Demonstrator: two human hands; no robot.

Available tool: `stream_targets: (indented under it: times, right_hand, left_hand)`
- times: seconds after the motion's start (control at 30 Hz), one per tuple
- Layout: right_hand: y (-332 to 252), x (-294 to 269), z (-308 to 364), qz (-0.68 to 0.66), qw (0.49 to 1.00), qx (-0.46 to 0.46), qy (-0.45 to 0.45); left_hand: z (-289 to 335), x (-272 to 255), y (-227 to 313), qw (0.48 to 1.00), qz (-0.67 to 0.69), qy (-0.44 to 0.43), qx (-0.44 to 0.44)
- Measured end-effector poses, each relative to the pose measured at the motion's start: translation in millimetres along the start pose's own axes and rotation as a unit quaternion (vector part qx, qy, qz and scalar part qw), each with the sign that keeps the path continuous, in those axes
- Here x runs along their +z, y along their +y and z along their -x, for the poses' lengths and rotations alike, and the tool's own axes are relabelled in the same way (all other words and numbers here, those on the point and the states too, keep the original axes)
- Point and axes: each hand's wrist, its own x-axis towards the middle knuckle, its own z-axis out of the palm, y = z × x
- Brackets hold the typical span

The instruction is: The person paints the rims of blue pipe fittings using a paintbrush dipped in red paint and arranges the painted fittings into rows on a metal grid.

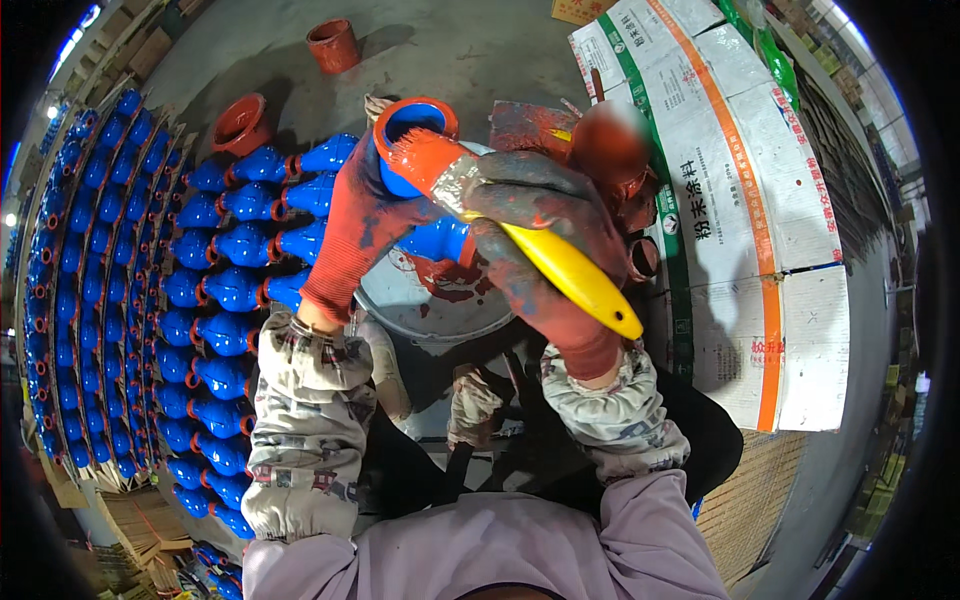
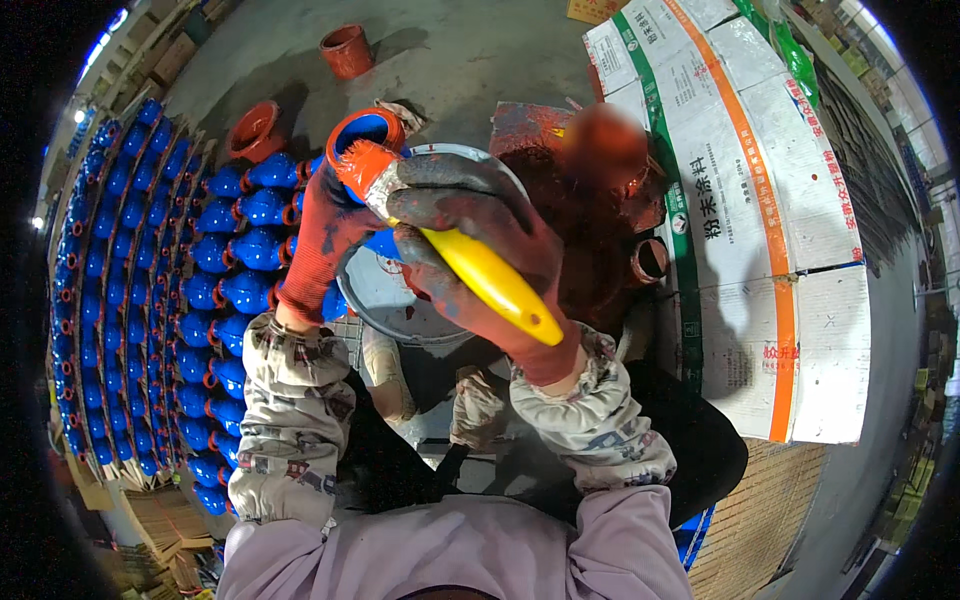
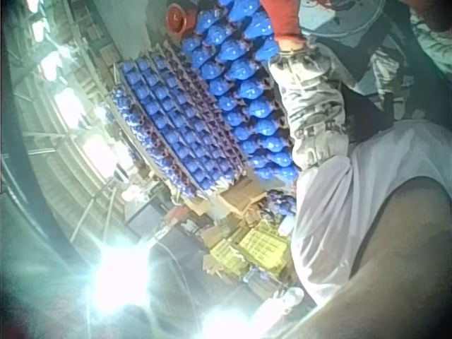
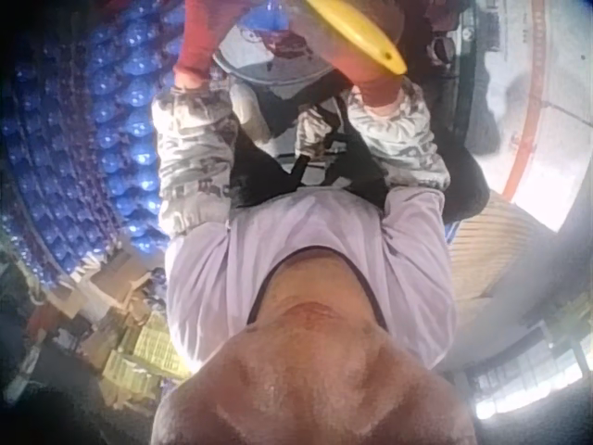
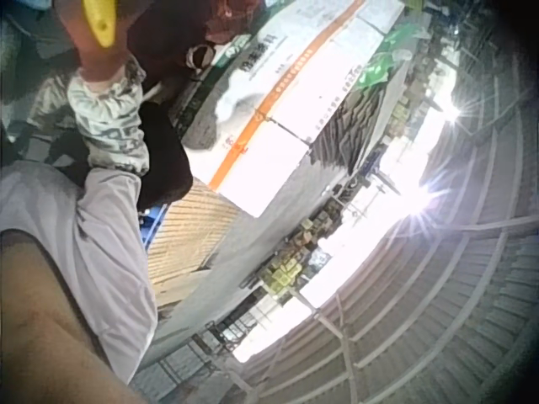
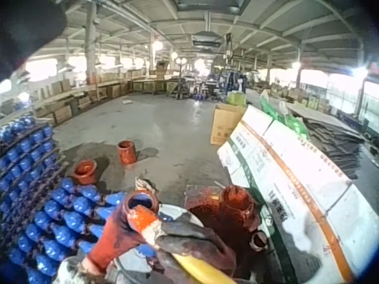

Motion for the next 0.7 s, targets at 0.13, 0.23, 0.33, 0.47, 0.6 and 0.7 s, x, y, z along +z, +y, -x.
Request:
stream_targets:
  times: [0.13, 0.23, 0.33, 0.47, 0.6, 0.7]
  right_hand:
    - [2.9, -10.4, -4.7, -0.022, 0.996, 0.090, -0.014]
    - [12.4, -15.6, -6.0, -0.031, 0.997, 0.070, -0.014]
    - [16.7, -23.3, -5.6, -0.069, 0.995, 0.068, -0.017]
    - [27.4, -29.8, -9.3, -0.081, 0.993, 0.077, -0.033]
    - [44.6, -38.7, -13.6, -0.051, 0.997, 0.038, -0.050]
    - [61.4, -48.2, -11.3, -0.026, 0.993, 0.020, -0.113]
  left_hand:
    - [2.3, -3.6, 12.4, 0.998, 0.034, -0.037, -0.049]
    - [3.4, -2.2, 17.5, 0.996, 0.054, -0.066, 0.014]
    - [4.7, -4.8, 18.7, 0.990, 0.096, -0.052, -0.085]
    - [-0.8, -14.8, 12.2, 0.984, 0.082, -0.094, -0.130]
    - [-3.8, -17.2, 12.2, 0.975, 0.125, -0.120, -0.143]
    - [-6.7, -11.5, 16.8, 0.989, -0.052, -0.094, -0.105]
